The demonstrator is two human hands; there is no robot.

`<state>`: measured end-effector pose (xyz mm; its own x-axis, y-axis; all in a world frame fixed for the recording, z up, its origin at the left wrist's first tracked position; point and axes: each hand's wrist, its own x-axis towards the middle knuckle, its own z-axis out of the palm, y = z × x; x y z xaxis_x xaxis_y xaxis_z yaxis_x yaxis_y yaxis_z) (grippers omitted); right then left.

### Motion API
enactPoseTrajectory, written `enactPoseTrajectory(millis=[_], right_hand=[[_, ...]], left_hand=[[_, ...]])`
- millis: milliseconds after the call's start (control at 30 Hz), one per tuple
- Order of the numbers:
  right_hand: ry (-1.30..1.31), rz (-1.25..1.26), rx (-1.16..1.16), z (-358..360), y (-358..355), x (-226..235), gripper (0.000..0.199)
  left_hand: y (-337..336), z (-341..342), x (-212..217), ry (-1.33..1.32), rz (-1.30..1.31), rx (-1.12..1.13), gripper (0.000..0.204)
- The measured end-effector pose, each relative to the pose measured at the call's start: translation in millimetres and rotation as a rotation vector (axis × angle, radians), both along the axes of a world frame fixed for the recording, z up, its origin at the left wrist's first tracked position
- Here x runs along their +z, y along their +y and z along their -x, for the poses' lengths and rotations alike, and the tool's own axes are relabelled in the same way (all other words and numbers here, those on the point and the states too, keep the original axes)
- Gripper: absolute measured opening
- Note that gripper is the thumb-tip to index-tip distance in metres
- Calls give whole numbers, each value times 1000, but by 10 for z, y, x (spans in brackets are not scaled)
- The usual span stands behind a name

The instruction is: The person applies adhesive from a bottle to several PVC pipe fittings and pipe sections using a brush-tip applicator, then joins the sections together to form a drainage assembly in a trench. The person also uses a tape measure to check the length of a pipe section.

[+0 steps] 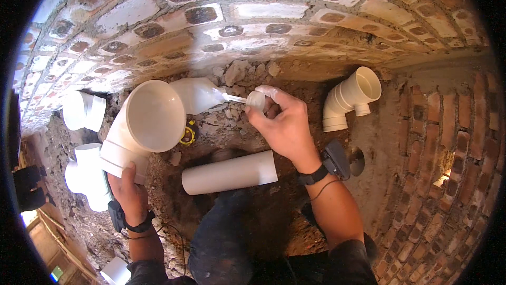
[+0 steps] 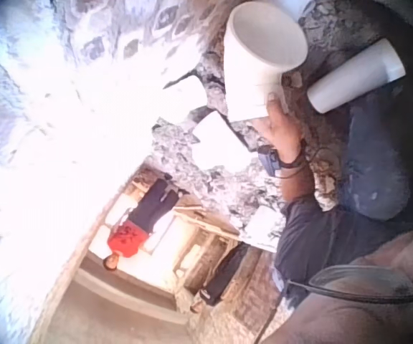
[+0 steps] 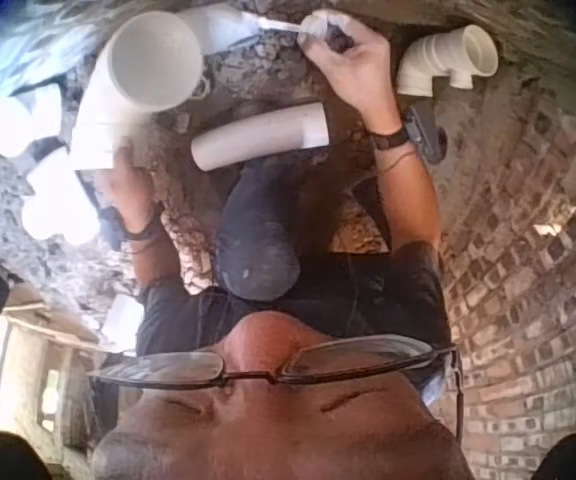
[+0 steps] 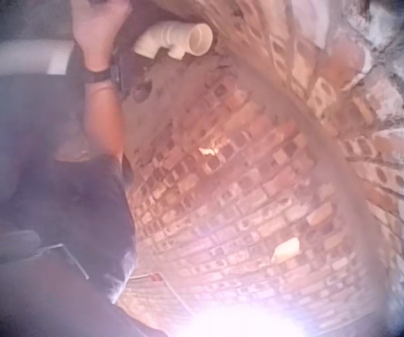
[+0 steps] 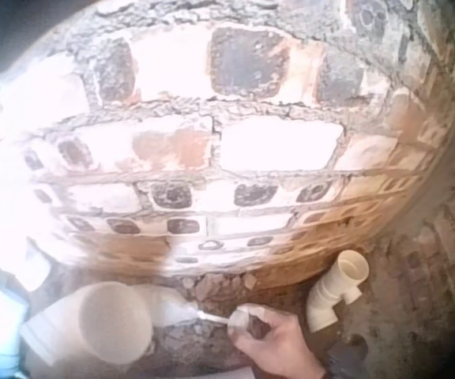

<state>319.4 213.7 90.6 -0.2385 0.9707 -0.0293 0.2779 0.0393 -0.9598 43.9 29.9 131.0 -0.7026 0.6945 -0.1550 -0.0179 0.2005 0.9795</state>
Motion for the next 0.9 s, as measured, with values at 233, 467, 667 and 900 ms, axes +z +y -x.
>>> enactPoseTrajectory(millis=[233, 467, 667, 900], right_hand=[[21, 232, -104, 78, 25, -389, 24], [117, 455, -41, 323, 128, -685, 27], [-3, 91, 177, 493, 198, -879, 39], [-145, 275, 199, 360, 384, -733, 32]], left_hand=[[-83, 63, -31, -11, 13, -13, 39], [-103, 65, -104, -21, 56, -2, 53], [-128, 68, -101, -30, 58, 16, 54], [-69, 24, -101, 30, 66, -91, 45]])
